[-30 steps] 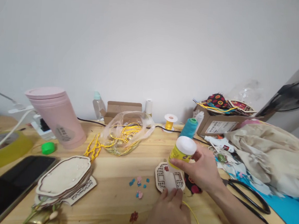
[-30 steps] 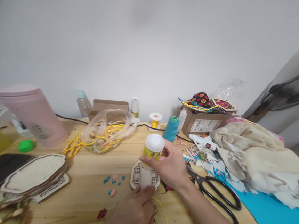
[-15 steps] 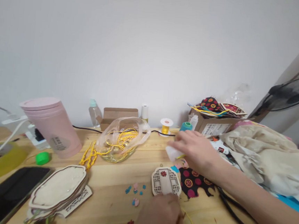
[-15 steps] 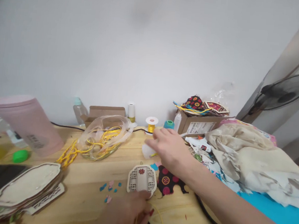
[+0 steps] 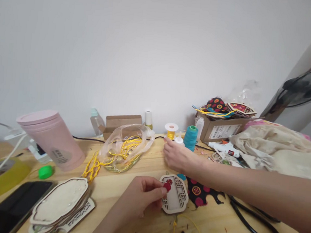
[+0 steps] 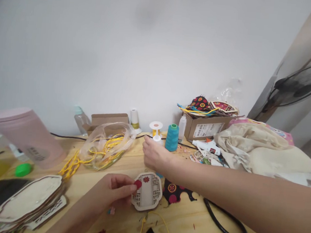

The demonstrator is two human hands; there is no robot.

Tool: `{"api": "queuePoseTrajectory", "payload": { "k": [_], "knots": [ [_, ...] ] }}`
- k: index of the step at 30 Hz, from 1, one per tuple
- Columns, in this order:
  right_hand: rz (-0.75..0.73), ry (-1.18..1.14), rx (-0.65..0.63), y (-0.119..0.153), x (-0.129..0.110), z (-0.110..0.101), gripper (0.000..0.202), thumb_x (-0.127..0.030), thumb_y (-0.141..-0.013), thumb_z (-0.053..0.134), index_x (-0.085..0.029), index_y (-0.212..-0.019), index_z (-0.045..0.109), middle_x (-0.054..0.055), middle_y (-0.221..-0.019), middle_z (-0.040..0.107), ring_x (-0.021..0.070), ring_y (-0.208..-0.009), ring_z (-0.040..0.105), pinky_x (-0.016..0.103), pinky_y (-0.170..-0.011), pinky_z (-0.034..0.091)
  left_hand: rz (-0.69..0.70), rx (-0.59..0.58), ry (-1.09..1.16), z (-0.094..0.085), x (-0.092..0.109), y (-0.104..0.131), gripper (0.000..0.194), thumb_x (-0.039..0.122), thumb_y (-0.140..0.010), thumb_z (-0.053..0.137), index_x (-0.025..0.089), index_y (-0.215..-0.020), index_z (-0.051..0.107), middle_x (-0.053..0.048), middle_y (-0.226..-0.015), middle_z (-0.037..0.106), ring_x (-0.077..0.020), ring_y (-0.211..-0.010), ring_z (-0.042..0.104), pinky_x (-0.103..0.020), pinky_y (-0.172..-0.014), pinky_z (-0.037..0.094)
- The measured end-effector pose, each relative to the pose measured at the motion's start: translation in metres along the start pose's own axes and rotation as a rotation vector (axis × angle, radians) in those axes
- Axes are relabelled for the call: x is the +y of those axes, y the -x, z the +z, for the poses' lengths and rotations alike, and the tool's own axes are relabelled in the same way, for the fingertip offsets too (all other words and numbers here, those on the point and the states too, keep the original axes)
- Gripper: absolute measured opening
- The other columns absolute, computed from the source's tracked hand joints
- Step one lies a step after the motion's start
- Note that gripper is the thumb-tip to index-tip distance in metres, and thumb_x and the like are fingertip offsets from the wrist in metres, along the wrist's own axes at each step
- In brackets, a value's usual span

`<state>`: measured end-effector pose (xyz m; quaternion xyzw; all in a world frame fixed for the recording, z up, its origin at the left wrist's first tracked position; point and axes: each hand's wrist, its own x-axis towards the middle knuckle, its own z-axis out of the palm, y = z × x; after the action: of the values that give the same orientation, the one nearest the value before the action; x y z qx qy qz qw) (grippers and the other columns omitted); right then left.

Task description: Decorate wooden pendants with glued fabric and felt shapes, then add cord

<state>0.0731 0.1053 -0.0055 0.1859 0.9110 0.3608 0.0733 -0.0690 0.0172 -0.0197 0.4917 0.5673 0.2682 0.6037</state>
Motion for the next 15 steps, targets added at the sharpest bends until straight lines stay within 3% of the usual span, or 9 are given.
{"api": "queuePoseTrajectory", "payload": {
  "k": [4, 7, 11, 15],
  "knots": [
    [0.012, -0.121, 0.056, 0.015, 0.006, -0.034, 0.015, -0.017, -0.075, 0.051, -0.016, -0.082, 0.064, 0.007, -0.084, 0.064, 0.0222, -0.085, 0.051, 0.039, -0.089, 0.03, 0.017, -0.001, -0.003, 0.0, 0.002, 0.001, 0.032, 0.041, -0.061, 0.061, 0.012, -0.073, 0.063, 0.003, -0.049, 0.054, -0.0062, -0.041, 0.042, -0.015, -0.033, 0.024],
    [0.198, -0.639, 0.091, 0.034, 0.004, -0.051, 0.015, -0.016, -0.074, 0.051, -0.016, -0.083, 0.063, 0.006, -0.079, 0.062, 0.0191, -0.078, 0.053, 0.03, -0.068, 0.04, 0.019, 0.008, -0.069, 0.0, 0.006, 0.004, 0.029, 0.039, -0.063, 0.06, 0.013, -0.073, 0.064, 0.005, -0.047, 0.05, -0.0063, -0.041, 0.038, -0.015, -0.033, 0.024],
    [0.372, -1.32, -0.05, 0.053, -0.011, -0.041, 0.026, -0.025, -0.083, 0.041, -0.019, -0.081, 0.065, 0.001, -0.071, 0.062, 0.0114, -0.062, 0.053, 0.02, -0.053, 0.038, 0.132, -0.014, -0.135, 0.005, 0.006, 0.005, 0.021, 0.033, -0.066, 0.058, 0.014, -0.07, 0.068, 0.005, -0.049, 0.053, -0.0055, -0.043, 0.037, -0.016, -0.039, 0.028],
    [0.538, -1.604, -0.087, 0.056, -0.024, -0.022, 0.019, -0.027, -0.074, 0.051, -0.016, -0.075, 0.066, -0.003, -0.055, 0.053, 0.0074, -0.048, 0.042, 0.017, -0.042, 0.03, 0.192, -0.055, -0.125, 0.007, 0.001, 0.002, 0.019, 0.029, -0.067, 0.057, 0.013, -0.07, 0.069, 0.003, -0.054, 0.06, -0.007, -0.049, 0.043, -0.017, -0.046, 0.032]
  ]
}}
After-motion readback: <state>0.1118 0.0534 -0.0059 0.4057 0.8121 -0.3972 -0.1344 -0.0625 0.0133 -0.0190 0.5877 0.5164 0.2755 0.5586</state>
